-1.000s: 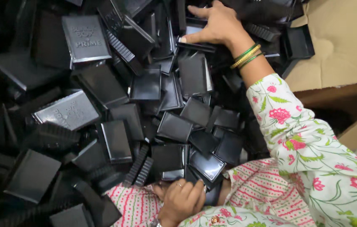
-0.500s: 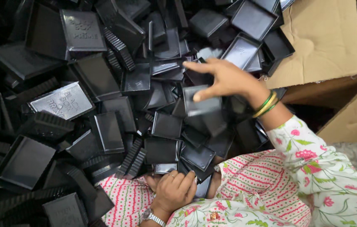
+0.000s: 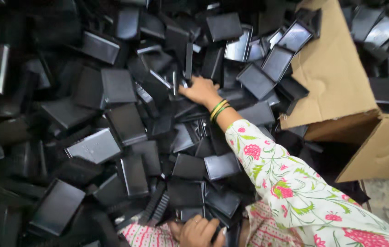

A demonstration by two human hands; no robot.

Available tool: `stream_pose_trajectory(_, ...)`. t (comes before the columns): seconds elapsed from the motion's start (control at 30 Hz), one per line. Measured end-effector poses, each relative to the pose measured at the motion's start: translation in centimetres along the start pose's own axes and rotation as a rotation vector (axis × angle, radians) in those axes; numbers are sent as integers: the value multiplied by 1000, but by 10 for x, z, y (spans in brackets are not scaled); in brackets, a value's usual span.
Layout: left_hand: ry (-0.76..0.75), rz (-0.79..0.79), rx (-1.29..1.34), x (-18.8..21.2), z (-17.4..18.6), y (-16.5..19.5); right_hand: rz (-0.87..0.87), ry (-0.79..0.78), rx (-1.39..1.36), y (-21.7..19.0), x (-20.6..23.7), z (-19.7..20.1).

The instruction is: The person sits on the floor among a large pile of black plastic boxes and repeatedly picks one up, fits its lid onto the base by pressing the edges, and tosses the closed box back onto the pile, working one box at a time.

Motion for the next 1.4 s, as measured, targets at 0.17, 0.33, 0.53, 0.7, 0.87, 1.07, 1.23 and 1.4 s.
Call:
stream_pose_trajectory(0.17,20,68,-174,7,0,-1,-43,-217,7,1,16,15)
stream_pose_trajectory(0.33,108,106,-174,-6,15,1,17,-282,133,-5,63,24)
stream_pose_trajectory(0.53,-11,203,212,-19,38,13,114,-299,160,-17,129,43)
stream_pose_trajectory(0.7,-64,245,202,-16,49,22,255,-231,378,-3,180,41)
stream_pose_trajectory(0.87,-65,358,159,-4,59,24,420,-155,337,13,227,31)
stream_pose_trajectory(1.07,-69,850,578,16,53,15,674,126,-128,22,283,52)
stream_pose_trajectory(1.23,-120,965,930,26,57,18,414,412,-356,47,383,66)
stream_pose_trajectory(1.4,-204,908,1361,10,60,50,-186,-537,-914,53,461,-11)
Point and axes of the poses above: each hand's wrist, its own x-axis away from the middle knuckle, its own z-axis out of the back of the hand, y = z × x, the point moved 5 cm from there along -x, towards the middle knuckle, and after that the axes turned 14 degrees about -x, right-handed, at the moved point
